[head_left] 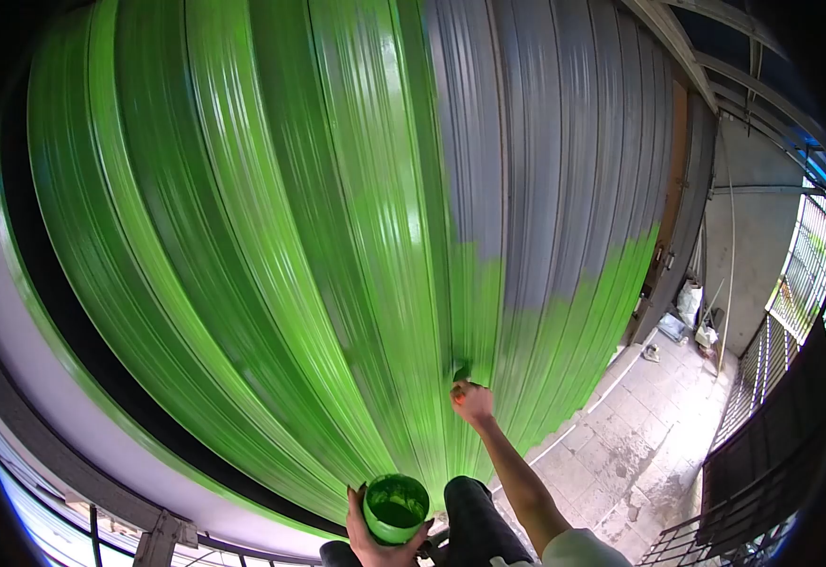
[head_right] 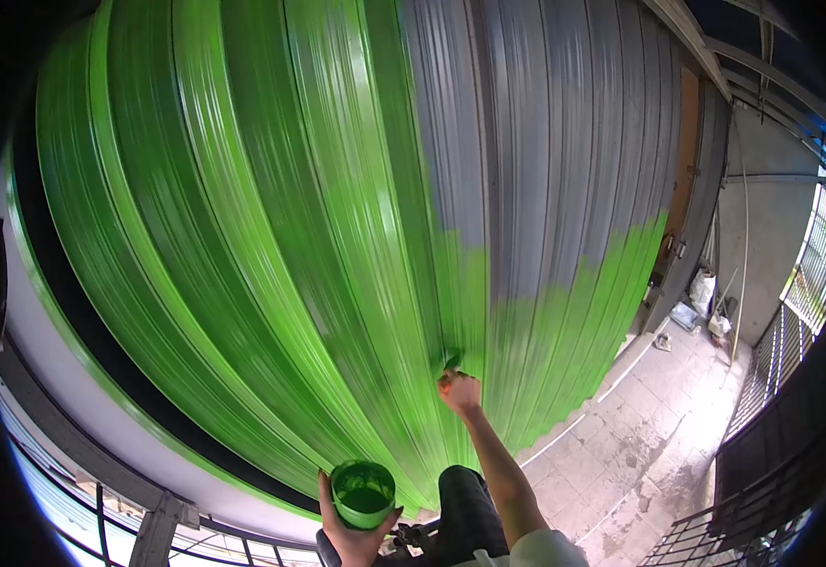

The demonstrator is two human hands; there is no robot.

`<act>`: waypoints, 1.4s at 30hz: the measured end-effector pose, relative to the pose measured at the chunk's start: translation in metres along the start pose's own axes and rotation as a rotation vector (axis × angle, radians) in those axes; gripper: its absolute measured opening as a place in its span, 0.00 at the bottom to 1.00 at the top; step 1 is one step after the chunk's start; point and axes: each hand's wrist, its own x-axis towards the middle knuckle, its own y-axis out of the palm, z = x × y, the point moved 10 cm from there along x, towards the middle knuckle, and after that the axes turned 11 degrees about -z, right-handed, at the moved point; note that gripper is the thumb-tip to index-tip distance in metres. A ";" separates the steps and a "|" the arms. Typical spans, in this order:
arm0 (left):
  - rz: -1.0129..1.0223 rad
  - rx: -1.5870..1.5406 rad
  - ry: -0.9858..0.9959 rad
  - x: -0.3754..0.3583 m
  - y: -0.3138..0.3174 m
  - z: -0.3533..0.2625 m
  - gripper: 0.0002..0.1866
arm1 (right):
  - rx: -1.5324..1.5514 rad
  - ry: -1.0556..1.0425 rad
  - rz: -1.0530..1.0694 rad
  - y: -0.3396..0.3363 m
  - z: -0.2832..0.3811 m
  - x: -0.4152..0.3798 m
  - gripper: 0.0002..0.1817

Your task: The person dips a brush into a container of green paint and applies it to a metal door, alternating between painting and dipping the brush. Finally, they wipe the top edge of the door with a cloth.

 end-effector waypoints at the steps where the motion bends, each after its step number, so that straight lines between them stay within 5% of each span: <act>1: 0.002 0.001 -0.004 -0.001 0.000 -0.001 0.57 | -0.051 0.040 0.075 0.005 -0.006 -0.003 0.07; 6: -0.038 -0.003 -0.037 -0.006 -0.002 -0.004 0.62 | -0.071 0.036 -0.207 -0.080 0.054 0.165 0.10; 12: -0.033 0.020 0.000 -0.012 -0.001 -0.012 0.62 | 0.192 -0.329 -0.683 -0.201 0.166 0.254 0.11; 19: -0.012 -0.046 0.034 -0.010 -0.001 -0.022 0.57 | -0.027 -0.377 -0.351 -0.111 0.093 0.170 0.19; 23: -0.039 -0.030 0.012 -0.013 -0.005 -0.021 0.60 | -0.035 -0.256 -0.240 -0.085 0.059 0.105 0.12; 27: -0.066 0.013 0.043 -0.010 -0.006 -0.027 0.61 | -0.247 -0.046 0.044 -0.079 0.071 0.155 0.16; 31: -0.067 0.011 0.054 -0.011 -0.007 -0.027 0.61 | -0.190 -0.038 -0.065 -0.139 0.128 0.274 0.19; 36: -0.041 -0.022 0.020 -0.013 -0.003 -0.024 0.61 | 0.041 -0.324 -0.575 -0.247 0.216 0.349 0.13; 39: -0.017 -0.011 0.079 -0.009 -0.002 -0.034 0.58 | 0.067 -0.405 -0.597 -0.237 0.199 0.346 0.12; 42: -0.013 -0.043 0.090 -0.012 -0.003 -0.036 0.56 | -0.186 -0.450 -0.328 -0.173 0.151 0.291 0.13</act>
